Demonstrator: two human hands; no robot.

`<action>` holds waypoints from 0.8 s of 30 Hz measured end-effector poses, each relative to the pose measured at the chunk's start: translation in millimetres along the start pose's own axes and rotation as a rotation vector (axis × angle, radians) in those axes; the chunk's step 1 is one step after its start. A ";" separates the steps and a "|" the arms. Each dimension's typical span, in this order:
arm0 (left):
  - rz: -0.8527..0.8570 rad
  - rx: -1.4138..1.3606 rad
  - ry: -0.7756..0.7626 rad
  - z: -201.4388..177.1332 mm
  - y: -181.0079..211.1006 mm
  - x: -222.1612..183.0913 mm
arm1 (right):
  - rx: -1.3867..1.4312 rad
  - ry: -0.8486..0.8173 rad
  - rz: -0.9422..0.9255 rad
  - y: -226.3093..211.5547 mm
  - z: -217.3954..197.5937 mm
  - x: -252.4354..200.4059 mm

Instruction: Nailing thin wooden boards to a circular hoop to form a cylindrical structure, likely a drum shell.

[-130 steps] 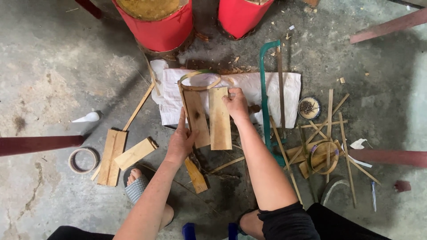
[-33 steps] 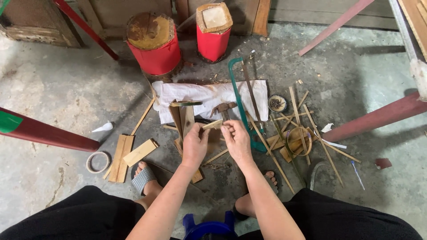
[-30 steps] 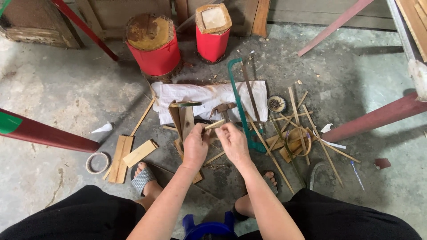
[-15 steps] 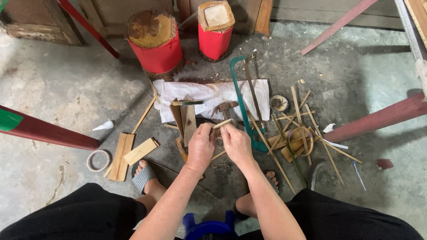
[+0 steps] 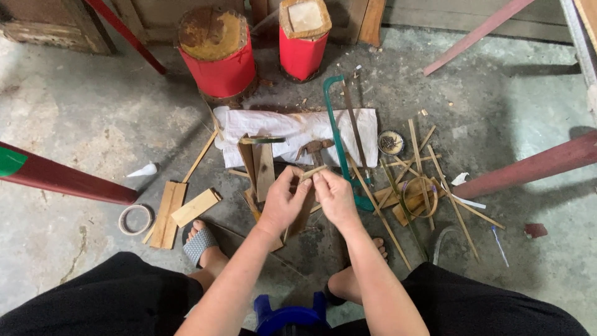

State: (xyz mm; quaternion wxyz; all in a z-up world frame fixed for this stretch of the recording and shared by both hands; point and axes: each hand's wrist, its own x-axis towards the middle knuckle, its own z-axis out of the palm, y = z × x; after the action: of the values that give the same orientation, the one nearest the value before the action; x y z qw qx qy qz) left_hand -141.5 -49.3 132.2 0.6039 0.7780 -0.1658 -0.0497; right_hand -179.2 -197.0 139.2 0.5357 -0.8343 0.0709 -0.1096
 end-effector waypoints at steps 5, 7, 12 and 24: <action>-0.034 -0.369 -0.245 -1.7 4.9 -4.6 | 0.134 -0.132 0.002 -42.9 -5.8 -2.4; -0.028 -0.394 -0.266 2.4 -7.4 -7.6 | 0.132 -0.163 -0.011 -51.1 -6.5 -4.7; -0.010 -0.383 -0.224 -0.1 0.0 -7.2 | 0.093 -0.155 0.008 -50.2 -14.3 0.1; -0.275 -0.278 -0.279 -33.4 51.3 8.1 | 0.156 -0.262 0.072 2.2 -15.3 10.3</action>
State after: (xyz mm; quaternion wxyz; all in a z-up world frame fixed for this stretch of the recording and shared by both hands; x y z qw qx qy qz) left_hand -134.8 -32.1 191.1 0.6641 0.6882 -0.1319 -0.2607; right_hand -173.2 -213.9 144.5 0.6069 -0.7943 0.0214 0.0141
